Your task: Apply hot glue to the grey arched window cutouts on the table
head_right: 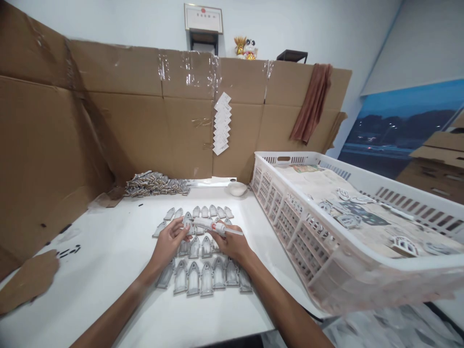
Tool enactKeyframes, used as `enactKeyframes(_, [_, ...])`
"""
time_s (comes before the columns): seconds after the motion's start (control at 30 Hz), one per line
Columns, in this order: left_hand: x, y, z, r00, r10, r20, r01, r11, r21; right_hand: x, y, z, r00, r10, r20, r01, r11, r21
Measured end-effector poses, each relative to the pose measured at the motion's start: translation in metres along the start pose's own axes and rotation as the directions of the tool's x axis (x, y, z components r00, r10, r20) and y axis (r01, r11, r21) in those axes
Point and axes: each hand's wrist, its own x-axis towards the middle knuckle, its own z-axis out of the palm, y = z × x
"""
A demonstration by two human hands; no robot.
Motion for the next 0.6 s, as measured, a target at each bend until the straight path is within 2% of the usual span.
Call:
enactKeyframes(0.13, [-0.003,-0.002,-0.006,0.998,0.054,0.022,-0.057,0.979,0.196,0.000,-0.002,-0.003,0.999,0.030,0.030,-0.030,1.000,0.001])
enactKeyframes(0.23, [-0.005,0.002,-0.010,0.988,0.152,0.031,-0.153,0.912,0.381,0.001,-0.005,-0.010,0.994,0.063,0.089,-0.065,0.998,0.016])
enactKeyframes(0.3, [-0.005,0.006,-0.011,0.980,0.199,0.021,-0.188,0.879,0.439,0.002,-0.007,-0.015,0.989,0.051,0.141,-0.053,0.999,0.006])
enactKeyframes(0.4, [-0.001,0.009,-0.012,0.986,0.158,-0.053,-0.132,0.934,0.332,0.002,-0.010,-0.021,0.984,0.024,0.176,-0.020,1.000,-0.024])
enactKeyframes(0.5, [0.004,0.010,-0.012,0.990,0.003,-0.140,0.008,0.997,0.081,0.002,-0.011,-0.022,0.987,0.041,0.158,-0.043,0.999,0.005])
enactKeyframes(0.6, [0.007,0.014,-0.012,0.979,-0.125,-0.161,0.114,0.990,-0.079,0.002,-0.013,-0.022,0.984,0.062,0.164,-0.075,0.994,0.073])
